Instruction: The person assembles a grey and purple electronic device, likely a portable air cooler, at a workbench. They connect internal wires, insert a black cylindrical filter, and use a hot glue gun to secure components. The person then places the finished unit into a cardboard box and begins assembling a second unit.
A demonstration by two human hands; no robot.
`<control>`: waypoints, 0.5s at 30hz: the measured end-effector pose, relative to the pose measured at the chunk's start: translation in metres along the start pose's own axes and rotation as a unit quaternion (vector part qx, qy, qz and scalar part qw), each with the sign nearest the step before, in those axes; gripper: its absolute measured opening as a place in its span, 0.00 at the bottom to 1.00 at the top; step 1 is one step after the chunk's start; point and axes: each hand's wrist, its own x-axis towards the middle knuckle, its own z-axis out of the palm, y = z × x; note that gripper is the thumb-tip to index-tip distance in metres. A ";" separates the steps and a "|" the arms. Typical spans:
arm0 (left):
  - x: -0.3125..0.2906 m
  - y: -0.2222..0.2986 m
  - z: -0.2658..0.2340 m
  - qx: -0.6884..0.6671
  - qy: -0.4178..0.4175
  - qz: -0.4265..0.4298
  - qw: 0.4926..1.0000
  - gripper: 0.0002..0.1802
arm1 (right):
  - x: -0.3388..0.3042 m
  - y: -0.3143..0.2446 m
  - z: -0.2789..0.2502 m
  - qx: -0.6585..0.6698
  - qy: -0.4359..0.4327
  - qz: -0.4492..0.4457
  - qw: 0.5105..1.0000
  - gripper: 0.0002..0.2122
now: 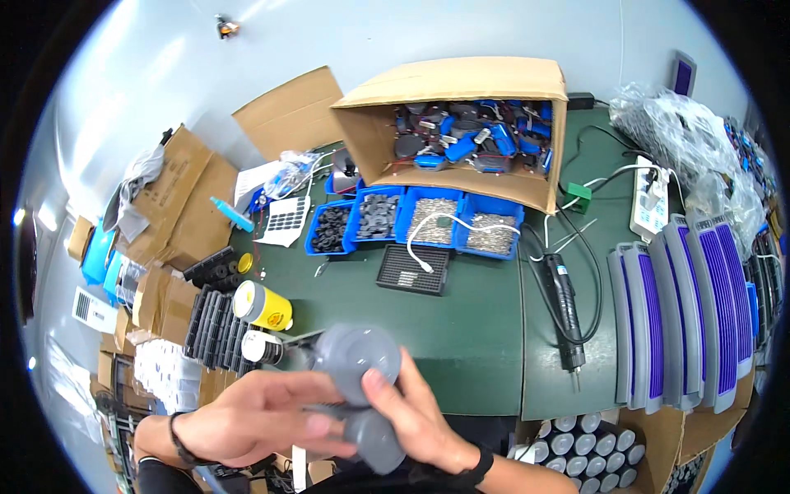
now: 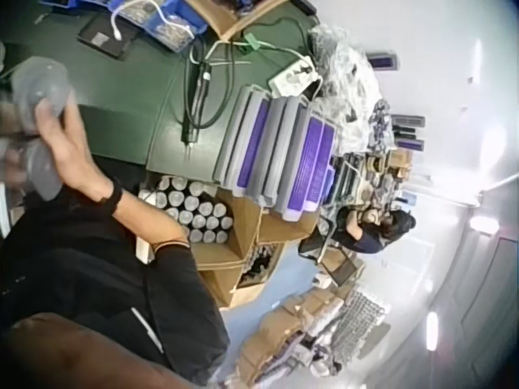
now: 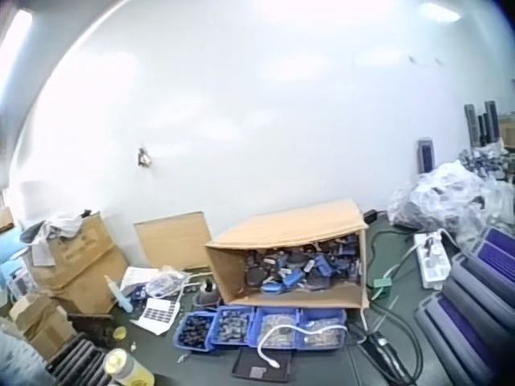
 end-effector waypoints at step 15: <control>0.216 -0.069 0.004 -0.008 0.015 0.138 0.990 0.35 | 0.001 0.036 -0.134 -0.309 0.136 -0.124 0.933 0.58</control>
